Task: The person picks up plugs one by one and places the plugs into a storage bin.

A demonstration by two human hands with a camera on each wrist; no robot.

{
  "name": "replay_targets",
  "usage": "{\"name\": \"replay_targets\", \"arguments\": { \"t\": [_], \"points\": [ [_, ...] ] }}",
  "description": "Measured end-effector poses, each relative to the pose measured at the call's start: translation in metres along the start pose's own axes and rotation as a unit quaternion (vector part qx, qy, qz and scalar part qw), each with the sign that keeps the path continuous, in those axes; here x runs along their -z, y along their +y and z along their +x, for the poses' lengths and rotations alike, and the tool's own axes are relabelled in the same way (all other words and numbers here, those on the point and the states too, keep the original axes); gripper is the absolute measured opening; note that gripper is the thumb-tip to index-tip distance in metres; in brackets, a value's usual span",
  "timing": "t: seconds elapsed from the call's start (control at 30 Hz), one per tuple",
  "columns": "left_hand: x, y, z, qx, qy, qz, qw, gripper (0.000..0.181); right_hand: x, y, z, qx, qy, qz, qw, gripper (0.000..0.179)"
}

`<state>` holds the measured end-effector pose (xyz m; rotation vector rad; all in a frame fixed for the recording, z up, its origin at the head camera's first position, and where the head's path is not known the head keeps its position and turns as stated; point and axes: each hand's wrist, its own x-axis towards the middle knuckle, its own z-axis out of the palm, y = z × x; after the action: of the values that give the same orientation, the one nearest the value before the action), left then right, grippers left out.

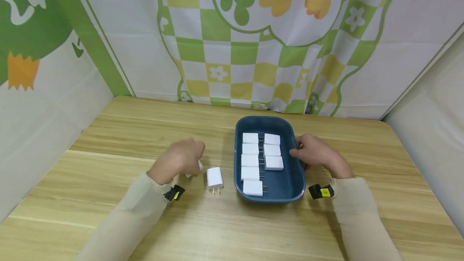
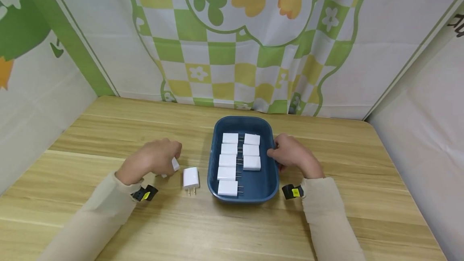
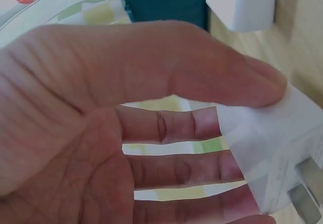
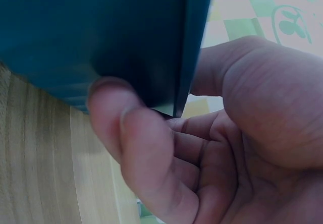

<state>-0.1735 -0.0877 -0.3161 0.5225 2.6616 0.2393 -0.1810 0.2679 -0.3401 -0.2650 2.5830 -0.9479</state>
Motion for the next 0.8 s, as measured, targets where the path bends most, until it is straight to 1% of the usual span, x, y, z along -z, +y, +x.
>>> {"name": "replay_targets", "arguments": {
  "t": [0.07,0.23,0.37,0.5,0.63,0.73,0.8],
  "points": [
    [0.004,0.0,0.0,-0.012,0.016,0.011,0.9997,0.027,0.0,0.0,0.0,0.001,0.001,-0.002,1.0,0.019],
    [0.013,0.001,-0.002,-0.024,0.05,0.007,0.9984,0.023,-0.001,0.0,0.0,-0.001,0.002,-0.003,1.0,0.022],
    [0.019,0.007,-0.004,-0.042,0.075,0.008,0.9963,0.027,-0.001,-0.001,0.001,-0.012,-0.003,-0.005,0.9999,0.025],
    [0.028,0.02,-0.004,-0.061,0.108,0.011,0.9922,0.032,0.001,-0.001,0.0,-0.02,-0.006,-0.004,0.9998,0.033],
    [0.038,0.04,-0.004,-0.079,0.135,0.01,0.9876,0.028,0.003,0.0,-0.001,-0.009,-0.012,0.026,0.9996,0.042],
    [0.045,0.056,-0.002,-0.101,0.149,0.024,0.9834,0.029,0.005,0.002,-0.001,-0.001,-0.018,0.05,0.9986,0.045],
    [0.047,0.066,0.0,-0.121,0.155,0.041,0.9797,0.032,0.006,0.003,-0.001,-0.001,-0.02,0.055,0.9983,0.045]
  ]
}}
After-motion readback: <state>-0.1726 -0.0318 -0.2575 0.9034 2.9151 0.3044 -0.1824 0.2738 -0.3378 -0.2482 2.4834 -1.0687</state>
